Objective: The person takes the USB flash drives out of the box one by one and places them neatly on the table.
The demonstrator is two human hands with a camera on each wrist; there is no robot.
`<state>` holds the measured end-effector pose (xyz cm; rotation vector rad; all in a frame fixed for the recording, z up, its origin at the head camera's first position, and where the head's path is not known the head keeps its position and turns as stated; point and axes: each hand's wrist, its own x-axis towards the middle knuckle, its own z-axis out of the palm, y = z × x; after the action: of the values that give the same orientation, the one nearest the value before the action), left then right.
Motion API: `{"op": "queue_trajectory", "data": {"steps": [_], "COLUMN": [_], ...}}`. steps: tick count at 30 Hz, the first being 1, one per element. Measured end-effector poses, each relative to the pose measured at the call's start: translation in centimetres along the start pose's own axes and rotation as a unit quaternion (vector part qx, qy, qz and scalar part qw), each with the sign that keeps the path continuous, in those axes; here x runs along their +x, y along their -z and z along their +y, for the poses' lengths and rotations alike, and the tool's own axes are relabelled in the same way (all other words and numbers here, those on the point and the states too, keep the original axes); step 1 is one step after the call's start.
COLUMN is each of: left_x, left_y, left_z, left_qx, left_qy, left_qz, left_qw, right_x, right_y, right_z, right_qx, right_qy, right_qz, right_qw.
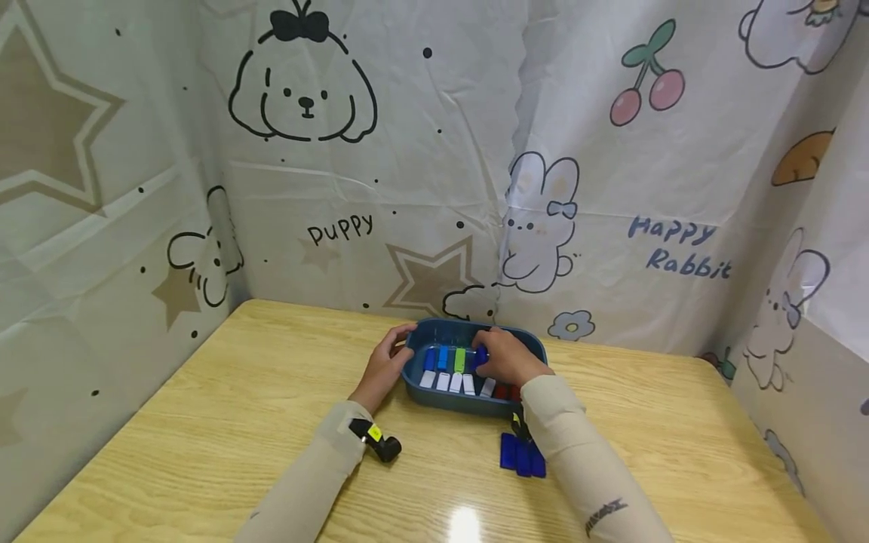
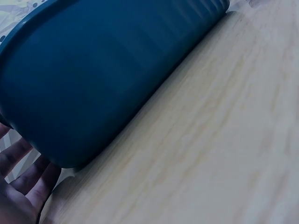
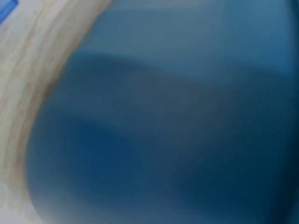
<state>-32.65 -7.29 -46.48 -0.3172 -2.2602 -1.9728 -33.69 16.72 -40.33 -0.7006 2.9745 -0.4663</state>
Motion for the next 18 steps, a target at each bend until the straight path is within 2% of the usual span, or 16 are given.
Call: {"op": "queue_trajectory", "data": {"steps": [3,10,14,18], "left_x": [0.5,0.5,0.5,-0.1], "left_y": [-0.4,-0.4,-0.2,-0.1], "left_z": [-1.4,-2.0,-1.5,0.1], "left_qx": [0.002,0.01,0.009,0.007], "left_qy": [-0.001,-0.007,-0.009,-0.008], "left_qz": [0.009,0.017,0.015,0.0], "left_qw": [1.0,0.9998,0.9998,0.9999], "right_x": [-0.9,-3.5,-5.1,-6.6], "right_y": [0.6,1.8,2.2,2.3], "right_z": [-0.2,-1.2,-2.0,-2.4], "right_qx": [-0.004,-0.012,-0.008,-0.013], "right_qy": [0.015,0.052,0.062,0.074], "right_qz": [0.007,0.024,0.036,0.051], "right_qw": [0.9998,0.9983,0.9974,0.9959]}}
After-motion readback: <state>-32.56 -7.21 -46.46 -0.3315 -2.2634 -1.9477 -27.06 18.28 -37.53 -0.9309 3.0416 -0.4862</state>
